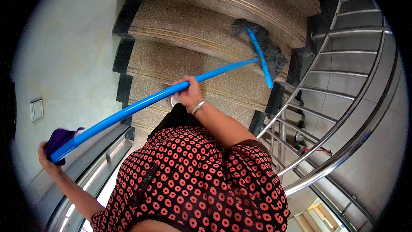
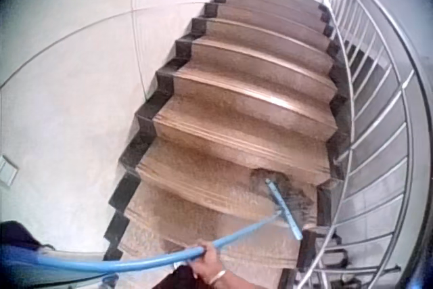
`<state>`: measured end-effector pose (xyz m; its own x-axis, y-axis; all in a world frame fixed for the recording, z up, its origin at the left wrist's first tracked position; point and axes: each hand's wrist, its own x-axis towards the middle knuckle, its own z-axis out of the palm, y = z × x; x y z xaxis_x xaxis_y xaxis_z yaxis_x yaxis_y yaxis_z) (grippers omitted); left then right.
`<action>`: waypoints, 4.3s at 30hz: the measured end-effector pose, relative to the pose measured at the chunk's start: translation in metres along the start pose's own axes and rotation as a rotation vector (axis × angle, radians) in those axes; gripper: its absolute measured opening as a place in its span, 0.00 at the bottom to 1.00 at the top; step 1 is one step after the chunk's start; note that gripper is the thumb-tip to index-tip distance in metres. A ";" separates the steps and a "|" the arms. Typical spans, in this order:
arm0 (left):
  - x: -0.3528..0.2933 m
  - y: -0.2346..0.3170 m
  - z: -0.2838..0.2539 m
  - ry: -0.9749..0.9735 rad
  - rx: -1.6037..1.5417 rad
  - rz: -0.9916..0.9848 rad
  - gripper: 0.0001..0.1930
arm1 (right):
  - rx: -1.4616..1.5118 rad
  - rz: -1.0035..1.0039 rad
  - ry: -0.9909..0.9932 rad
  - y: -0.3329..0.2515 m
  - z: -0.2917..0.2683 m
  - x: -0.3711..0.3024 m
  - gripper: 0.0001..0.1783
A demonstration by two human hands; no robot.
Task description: The person mops the steps of a staircase and the adjacent floor area by hand using a mop.
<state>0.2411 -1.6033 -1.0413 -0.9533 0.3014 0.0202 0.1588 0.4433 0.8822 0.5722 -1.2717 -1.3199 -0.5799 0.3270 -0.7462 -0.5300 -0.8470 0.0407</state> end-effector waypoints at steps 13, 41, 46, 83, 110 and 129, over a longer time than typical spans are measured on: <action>-0.057 0.037 0.173 -0.336 0.165 0.210 0.12 | 0.075 -0.263 0.144 -0.123 -0.082 -0.014 0.07; -0.231 -0.344 -0.166 0.057 0.221 -0.343 0.12 | -0.142 0.157 0.337 0.205 -0.210 0.017 0.08; -0.341 -0.335 -0.307 0.312 0.401 -0.414 0.13 | -0.317 0.511 0.300 0.342 -0.229 -0.006 0.08; -0.389 -0.249 -0.281 0.513 0.387 -0.447 0.23 | -0.417 0.410 0.031 0.305 -0.230 -0.034 0.06; -0.171 -0.313 0.075 -0.487 0.064 0.158 0.12 | 0.212 -0.382 0.034 0.065 -0.403 0.004 0.08; -0.486 -0.558 -0.477 0.315 0.321 -0.343 0.13 | -0.312 0.317 0.251 0.589 -0.486 -0.009 0.08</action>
<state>0.4929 -2.3993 -1.3189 -0.9869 -0.1502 -0.0594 -0.1504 0.7208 0.6767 0.5659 -1.9767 -1.6122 -0.4951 -0.0449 -0.8676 -0.1200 -0.9856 0.1195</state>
